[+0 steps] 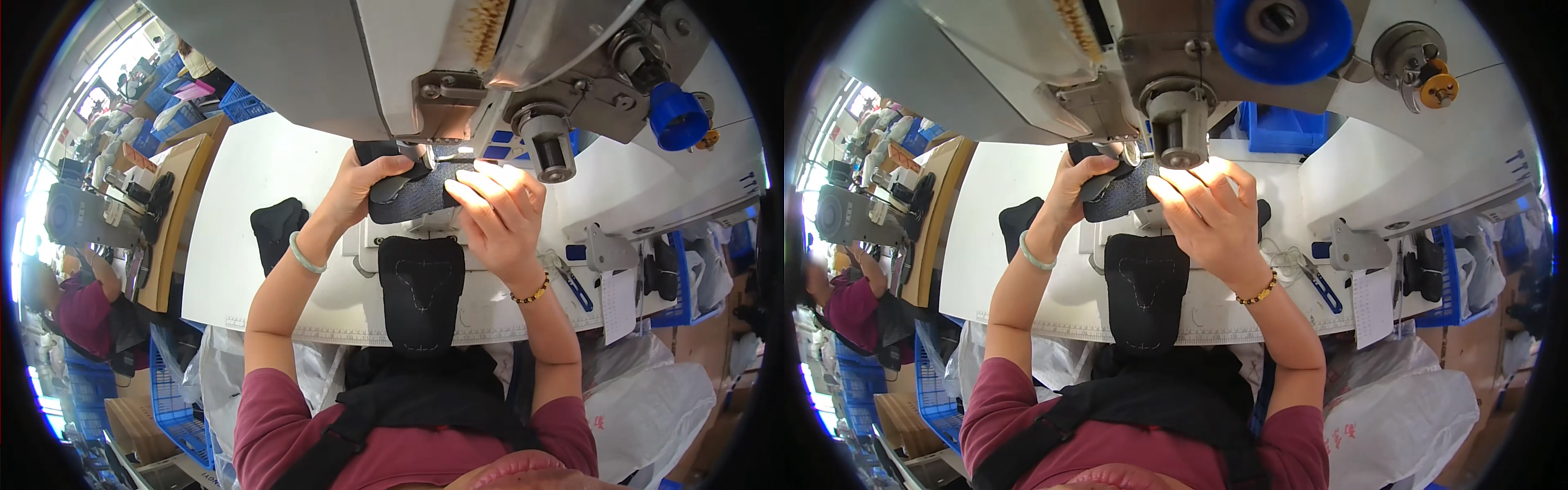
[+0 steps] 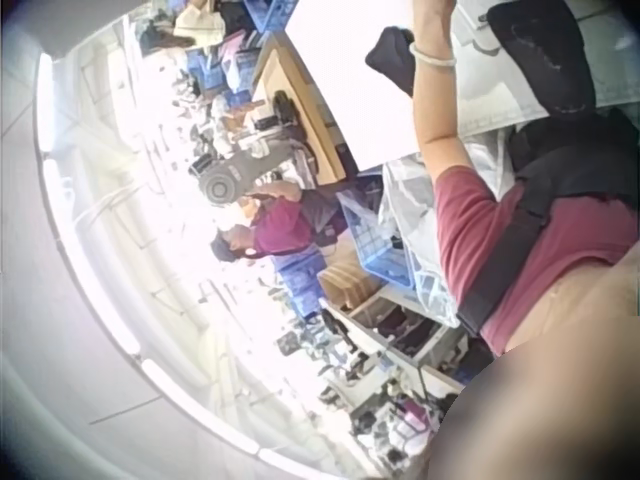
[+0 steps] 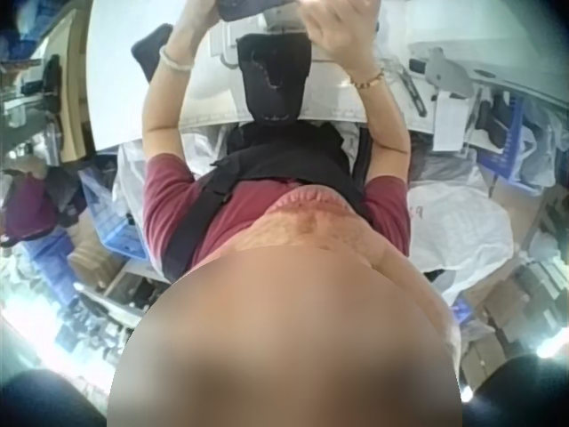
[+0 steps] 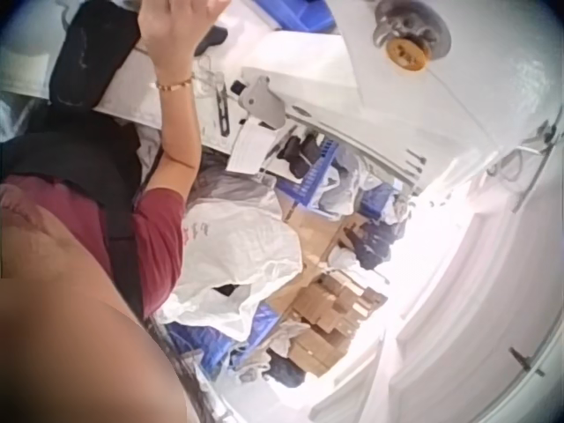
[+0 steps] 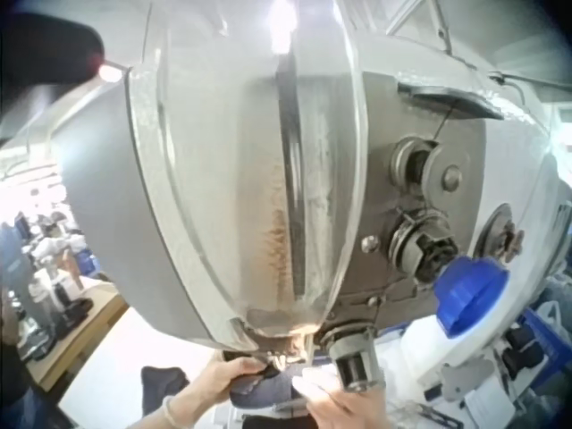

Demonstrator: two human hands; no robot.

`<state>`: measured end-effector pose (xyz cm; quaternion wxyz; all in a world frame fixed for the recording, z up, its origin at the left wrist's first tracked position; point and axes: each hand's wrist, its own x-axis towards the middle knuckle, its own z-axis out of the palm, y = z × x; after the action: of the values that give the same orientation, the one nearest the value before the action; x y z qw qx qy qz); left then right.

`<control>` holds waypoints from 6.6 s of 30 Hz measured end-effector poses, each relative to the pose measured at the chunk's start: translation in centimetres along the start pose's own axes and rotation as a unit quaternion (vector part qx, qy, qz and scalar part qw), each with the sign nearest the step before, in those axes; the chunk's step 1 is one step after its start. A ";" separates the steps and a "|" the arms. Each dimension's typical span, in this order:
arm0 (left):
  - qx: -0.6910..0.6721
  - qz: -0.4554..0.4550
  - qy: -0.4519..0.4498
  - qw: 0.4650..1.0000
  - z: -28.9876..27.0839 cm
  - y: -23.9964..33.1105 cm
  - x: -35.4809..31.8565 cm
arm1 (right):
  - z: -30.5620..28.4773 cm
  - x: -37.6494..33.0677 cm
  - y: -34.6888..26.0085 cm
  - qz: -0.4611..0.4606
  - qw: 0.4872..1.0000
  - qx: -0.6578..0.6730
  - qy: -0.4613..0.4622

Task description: The person is using an industrial sewing machine to stitch together black and mesh components of a shoe upper.

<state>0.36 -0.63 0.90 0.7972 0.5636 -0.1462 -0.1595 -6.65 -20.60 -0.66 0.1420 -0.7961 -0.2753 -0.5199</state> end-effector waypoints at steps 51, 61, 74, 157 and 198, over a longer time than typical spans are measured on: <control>0.577 0.473 0.028 0.666 2.3 -2.0 -4.6 | -0.6 -0.4 -2.0 0.488 0.663 0.556 -0.110; 0.522 0.483 0.032 0.702 1.7 -2.5 -4.0 | -0.9 -0.3 -2.0 0.479 0.676 0.548 -0.113; 0.627 0.557 0.045 0.543 2.5 -1.8 -3.8 | -1.2 -0.7 -1.9 0.443 0.751 0.489 -0.010; 0.562 0.505 -0.033 0.654 0.9 0.9 -2.2 | 1.0 0.4 -0.9 -0.005 0.999 0.039 -0.008; 0.584 0.466 -0.087 0.659 0.3 1.5 -2.9 | 1.2 -0.9 1.6 0.019 0.993 0.094 0.065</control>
<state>-2.25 0.81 2.27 0.2577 0.7552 -0.5212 0.3027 -5.02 -21.55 -1.88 0.2435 -0.7487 -0.2978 -0.5398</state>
